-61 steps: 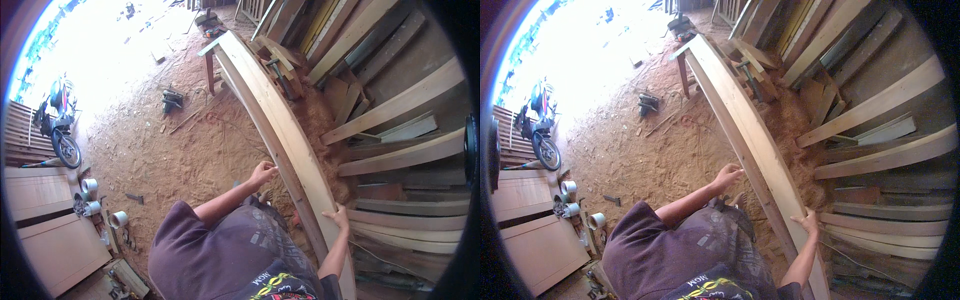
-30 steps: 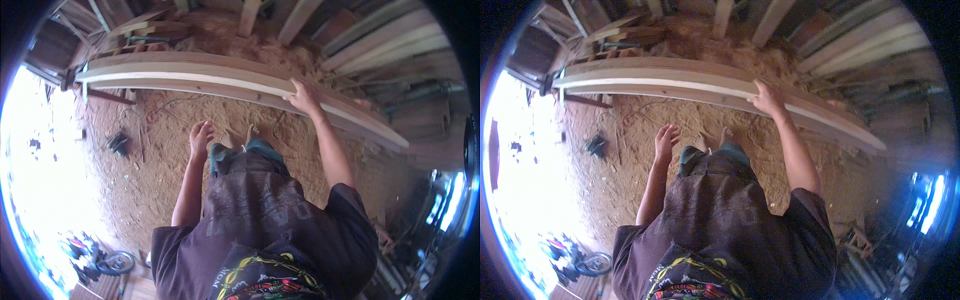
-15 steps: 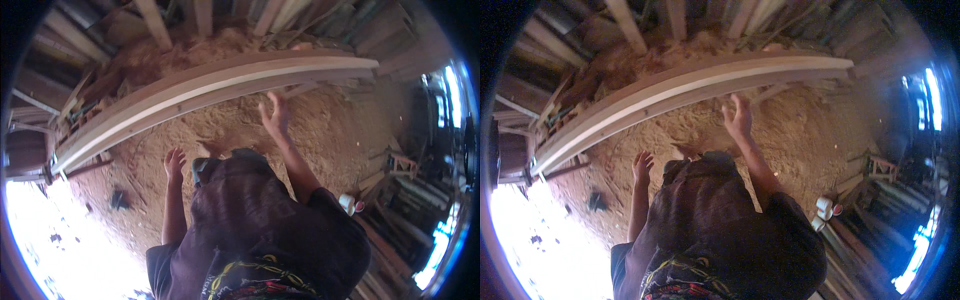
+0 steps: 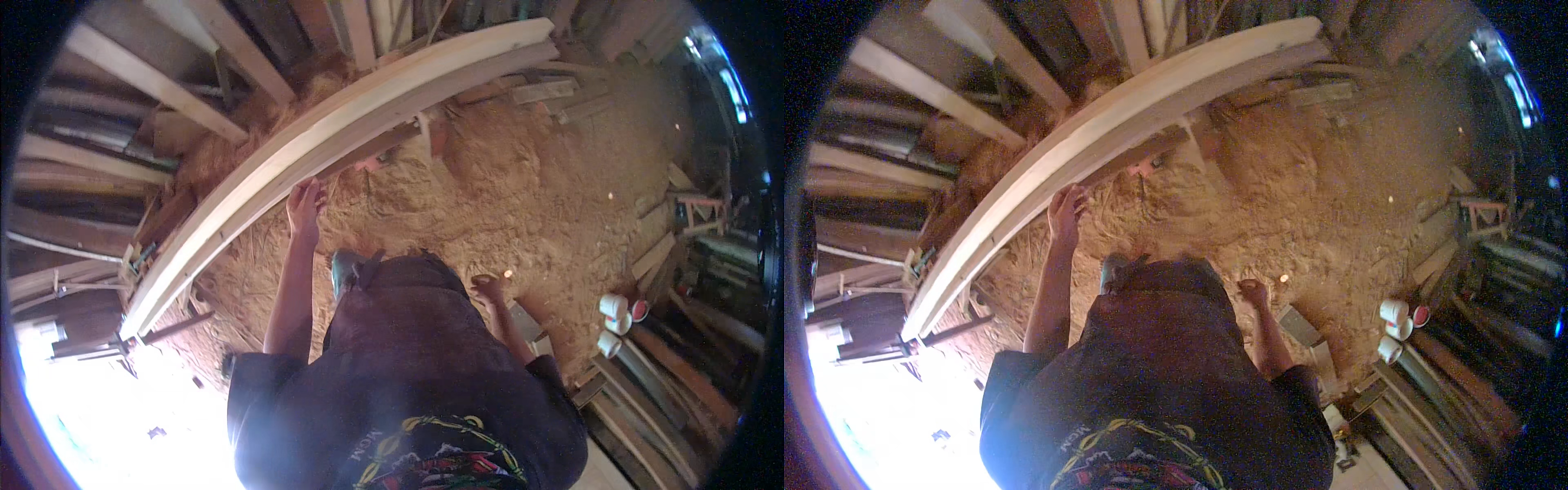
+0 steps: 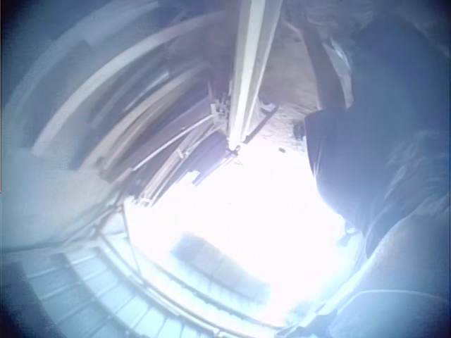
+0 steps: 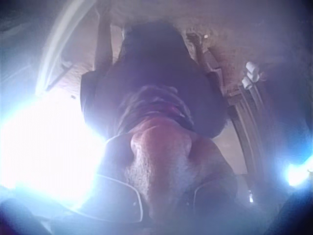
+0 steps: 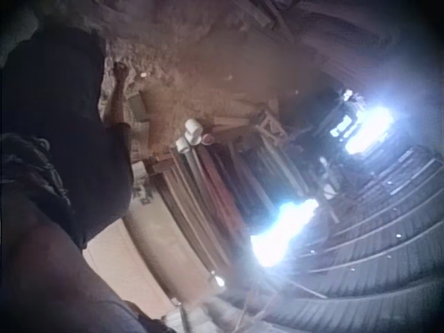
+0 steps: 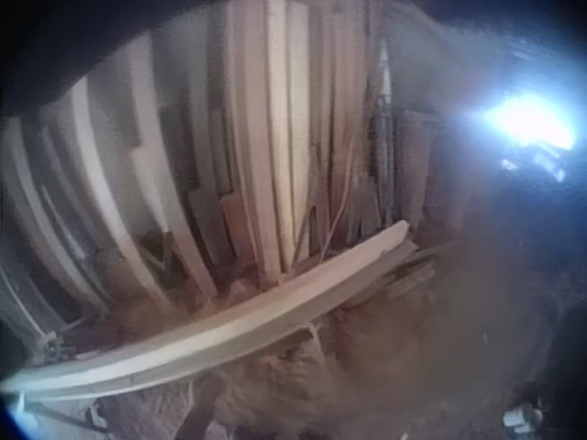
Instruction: The person repeatedly picks up, inspects, and places long wooden planks on a workbench in a cluttered workshop. They also use a tape measure to measure one of the planks.
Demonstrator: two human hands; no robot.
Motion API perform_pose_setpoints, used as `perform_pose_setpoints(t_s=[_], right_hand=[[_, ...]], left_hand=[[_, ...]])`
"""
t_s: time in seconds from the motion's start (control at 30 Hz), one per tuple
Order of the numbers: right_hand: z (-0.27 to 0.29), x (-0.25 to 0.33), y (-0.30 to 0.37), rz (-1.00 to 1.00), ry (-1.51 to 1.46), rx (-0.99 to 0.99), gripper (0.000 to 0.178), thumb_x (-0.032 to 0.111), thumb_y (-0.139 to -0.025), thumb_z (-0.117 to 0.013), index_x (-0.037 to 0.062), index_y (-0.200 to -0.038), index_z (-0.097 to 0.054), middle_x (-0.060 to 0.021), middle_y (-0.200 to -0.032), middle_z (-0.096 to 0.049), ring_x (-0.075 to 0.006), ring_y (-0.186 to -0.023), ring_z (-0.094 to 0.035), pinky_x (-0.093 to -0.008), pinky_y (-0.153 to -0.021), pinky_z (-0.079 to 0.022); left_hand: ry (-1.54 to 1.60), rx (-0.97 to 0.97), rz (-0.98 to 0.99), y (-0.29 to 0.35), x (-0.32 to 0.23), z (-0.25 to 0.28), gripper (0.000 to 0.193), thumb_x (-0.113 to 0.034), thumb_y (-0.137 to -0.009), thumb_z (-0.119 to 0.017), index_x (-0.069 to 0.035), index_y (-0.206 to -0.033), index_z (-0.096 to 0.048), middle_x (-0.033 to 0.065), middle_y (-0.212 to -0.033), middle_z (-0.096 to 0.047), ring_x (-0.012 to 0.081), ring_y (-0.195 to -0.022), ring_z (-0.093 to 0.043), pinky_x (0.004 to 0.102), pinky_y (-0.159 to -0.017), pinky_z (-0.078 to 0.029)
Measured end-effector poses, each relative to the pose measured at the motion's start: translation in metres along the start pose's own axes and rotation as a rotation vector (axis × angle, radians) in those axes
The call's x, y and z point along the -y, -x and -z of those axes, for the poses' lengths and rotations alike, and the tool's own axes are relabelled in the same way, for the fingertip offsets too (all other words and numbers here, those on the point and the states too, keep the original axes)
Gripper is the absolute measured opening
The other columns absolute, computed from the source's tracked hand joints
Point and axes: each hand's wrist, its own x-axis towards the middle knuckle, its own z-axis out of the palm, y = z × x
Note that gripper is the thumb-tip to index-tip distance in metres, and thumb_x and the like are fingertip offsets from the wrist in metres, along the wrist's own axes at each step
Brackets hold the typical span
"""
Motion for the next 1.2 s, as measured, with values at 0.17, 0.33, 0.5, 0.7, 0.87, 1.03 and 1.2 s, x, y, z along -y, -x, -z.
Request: perform_pose_setpoints(t_s=[0.17, 0.33, 0.5, 0.7, 0.87, 1.03, 1.2], right_hand=[[0.059, 0.031, -0.004, 0.002, 0.049, -0.425, 0.023, 0.021, -0.097, -0.07, 0.0062, -0.115, -0.072, -0.0046, -0.092, -0.074, -0.0158, -0.079, -0.072, -0.0318, -0.063, -0.054], [0.085, 0.01, -0.013, 0.076, -0.08, -0.394, 0.023, 0.021, -0.096, -0.071, 0.007, -0.114, -0.072, -0.0041, -0.093, -0.074, -0.0181, -0.08, -0.074, -0.0329, -0.061, -0.056], [0.102, -0.014, -0.021, -0.062, -0.158, -0.303, 0.026, 0.023, -0.096, -0.072, 0.007, -0.116, -0.071, -0.01, -0.099, -0.075, -0.0212, -0.083, -0.074, -0.0347, -0.06, -0.057], [0.179, 0.01, -0.013, 0.359, 0.696, -0.305, 0.024, 0.029, -0.099, -0.065, 0.0079, -0.109, -0.072, -0.0064, -0.089, -0.07, -0.0189, -0.076, -0.068, -0.0328, -0.057, -0.052], [0.247, 0.086, -0.059, 0.011, 0.471, -0.126, 0.02, 0.026, -0.099, -0.063, 0.0075, -0.101, -0.071, -0.0022, -0.08, -0.064, -0.0162, -0.067, -0.062, -0.0334, -0.058, -0.051], [0.261, 0.226, -0.165, 0.05, 0.117, -0.322, 0.024, 0.025, -0.1, -0.062, 0.0044, -0.093, -0.072, -0.0025, -0.078, -0.067, -0.0162, -0.068, -0.064, -0.0355, -0.063, -0.054], [0.227, 0.421, -0.253, 0.288, 0.455, -0.223, 0.025, 0.028, -0.099, -0.068, 0.0044, -0.103, -0.074, -0.0046, -0.088, -0.074, -0.015, -0.082, -0.069, -0.0327, -0.071, -0.056]], left_hand=[[-0.02, 0.143, -0.018, -0.049, -0.003, -0.098, 0.024, -0.025, -0.1, -0.07, -0.008, -0.116, -0.066, 0.0023, -0.101, -0.071, 0.0114, -0.082, -0.067, 0.0267, -0.065, -0.052], [-0.153, 0.186, -0.017, -0.089, 0.011, -0.171, 0.022, -0.023, -0.099, -0.069, -0.008, -0.115, -0.067, 0.0024, -0.098, -0.07, 0.0127, -0.08, -0.067, 0.0281, -0.067, -0.053], [-0.27, 0.088, -0.074, -0.114, 0.034, -0.207, 0.02, -0.022, -0.097, -0.07, -0.005, -0.108, -0.07, 0.0031, -0.093, -0.069, 0.0118, -0.08, -0.066, 0.0282, -0.067, -0.054], [-0.3, -0.195, -0.26, -0.117, 0.06, -0.231, 0.023, -0.023, -0.094, -0.076, -0.002, -0.098, -0.069, 0.0053, -0.089, -0.069, 0.0134, -0.078, -0.063, 0.0296, -0.069, -0.052], [-0.547, -0.392, -0.194, -0.108, 0.057, -0.243, 0.022, -0.02, -0.092, -0.076, -0.002, -0.099, -0.066, 0.0061, -0.09, -0.067, 0.0135, -0.079, -0.06, 0.0304, -0.069, -0.05], [-0.302, -0.383, -0.128, -0.102, 0.047, -0.245, 0.018, -0.017, -0.092, -0.074, -0.004, -0.099, -0.064, 0.0034, -0.084, -0.063, 0.0109, -0.074, -0.055, 0.0299, -0.062, -0.047], [-0.349, -0.521, -0.039, -0.088, 0.049, -0.256, 0.019, -0.021, -0.093, -0.075, -0.006, -0.101, -0.064, 0.0013, -0.088, -0.067, 0.0102, -0.077, -0.06, 0.0276, -0.062, -0.049]])
